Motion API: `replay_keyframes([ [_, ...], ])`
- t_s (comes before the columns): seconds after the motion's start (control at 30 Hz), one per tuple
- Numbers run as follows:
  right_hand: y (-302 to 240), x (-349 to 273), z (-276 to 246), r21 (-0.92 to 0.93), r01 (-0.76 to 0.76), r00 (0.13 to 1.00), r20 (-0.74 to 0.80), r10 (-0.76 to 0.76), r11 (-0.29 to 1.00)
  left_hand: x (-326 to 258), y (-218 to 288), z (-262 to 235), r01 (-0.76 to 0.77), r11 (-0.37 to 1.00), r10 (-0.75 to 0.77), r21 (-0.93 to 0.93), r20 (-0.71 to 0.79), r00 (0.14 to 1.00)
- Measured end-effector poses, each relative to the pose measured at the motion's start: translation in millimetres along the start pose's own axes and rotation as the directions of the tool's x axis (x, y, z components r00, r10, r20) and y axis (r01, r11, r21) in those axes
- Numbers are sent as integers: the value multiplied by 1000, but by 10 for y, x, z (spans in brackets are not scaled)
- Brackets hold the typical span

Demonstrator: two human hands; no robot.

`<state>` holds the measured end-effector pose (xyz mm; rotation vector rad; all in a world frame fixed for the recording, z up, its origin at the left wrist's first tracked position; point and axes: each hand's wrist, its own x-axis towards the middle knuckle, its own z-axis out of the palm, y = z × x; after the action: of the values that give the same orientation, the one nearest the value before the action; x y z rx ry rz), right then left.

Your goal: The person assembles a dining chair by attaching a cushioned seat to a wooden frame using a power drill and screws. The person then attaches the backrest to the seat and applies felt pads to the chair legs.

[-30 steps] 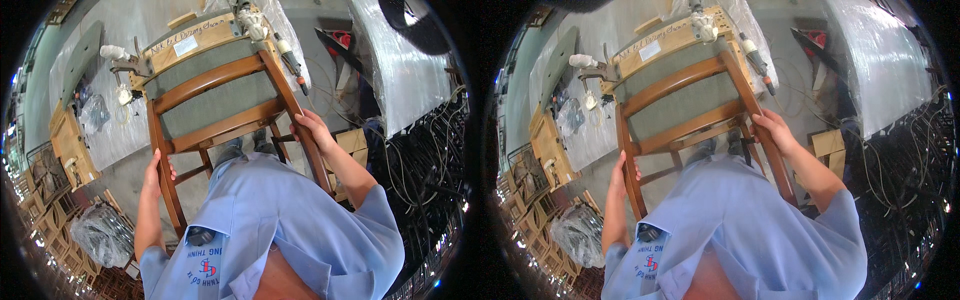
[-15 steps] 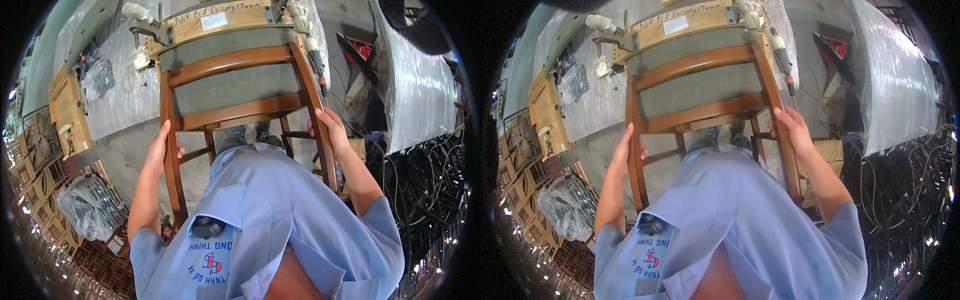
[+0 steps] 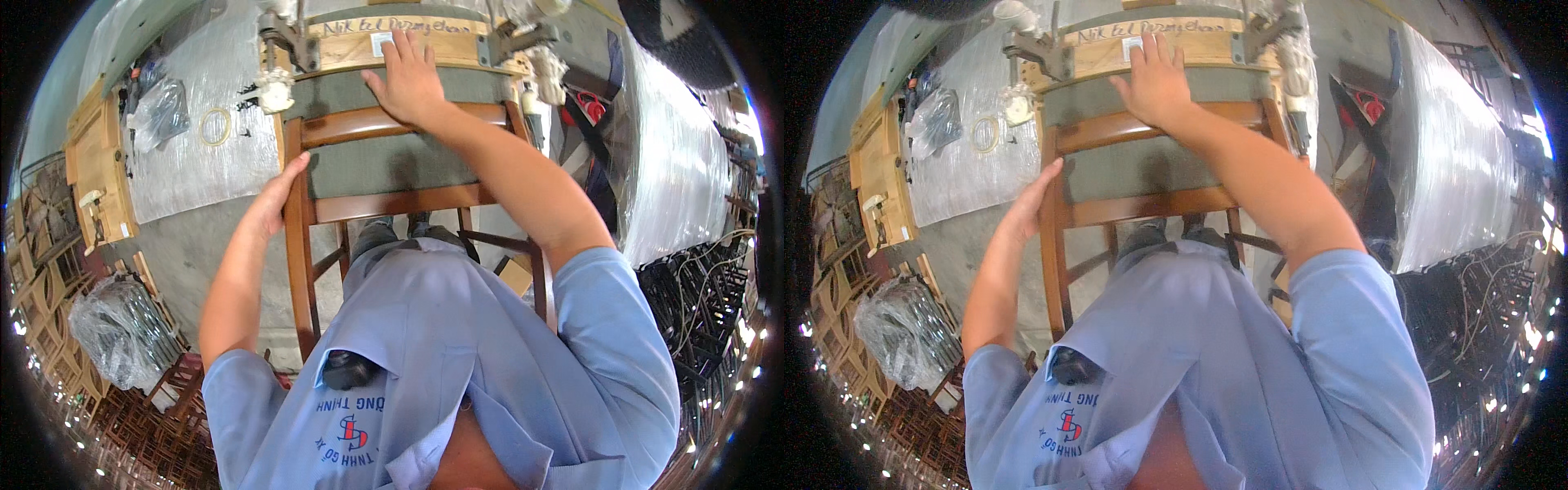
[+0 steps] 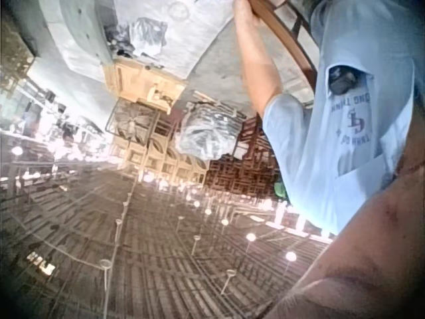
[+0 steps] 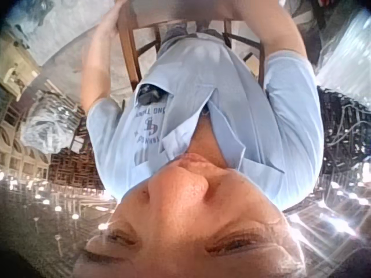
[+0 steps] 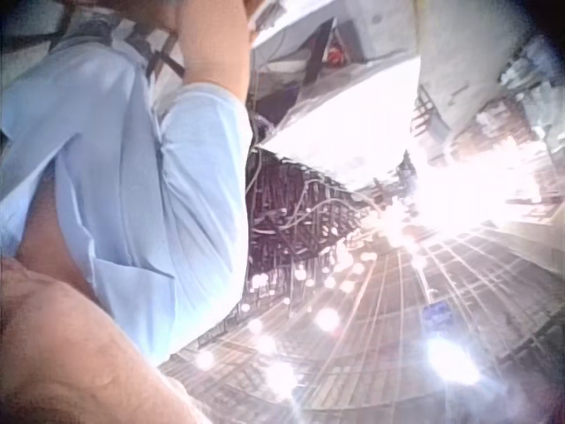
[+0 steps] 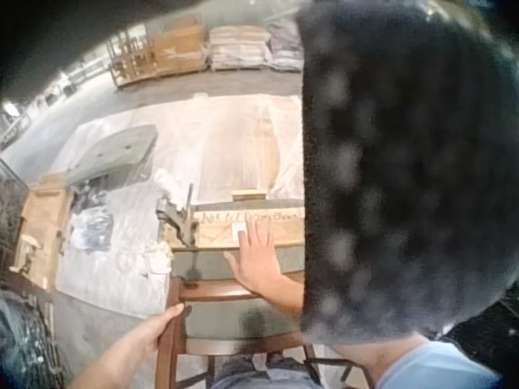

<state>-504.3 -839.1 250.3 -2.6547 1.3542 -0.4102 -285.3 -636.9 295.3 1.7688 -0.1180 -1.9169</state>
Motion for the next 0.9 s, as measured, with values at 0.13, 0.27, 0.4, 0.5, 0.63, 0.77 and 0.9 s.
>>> replay_keyframes([
  [0.13,-83,-112,184,-59,0,997,75,4,998,19,-19,-10,58,993,-57,-102,9,998],
  [0.27,-110,-66,107,-62,40,987,160,-29,997,183,-140,-102,147,970,-145,-193,24,989],
  [0.4,-78,14,203,-30,24,990,139,-20,999,411,-271,-118,-14,995,3,-102,-111,994],
  [0.5,-122,-77,179,-48,15,987,158,-8,999,353,-481,-152,-17,990,8,-138,-72,997],
  [0.63,-110,-131,145,9,12,993,114,-13,1000,463,-447,-165,-34,993,22,-111,-113,993],
  [0.77,-89,-50,147,-43,2,993,120,3,999,388,-298,-153,57,992,-62,-116,-36,997],
  [0.9,-101,-64,182,-38,19,997,80,-16,999,237,-161,-17,-41,995,33,-86,-94,995],
])
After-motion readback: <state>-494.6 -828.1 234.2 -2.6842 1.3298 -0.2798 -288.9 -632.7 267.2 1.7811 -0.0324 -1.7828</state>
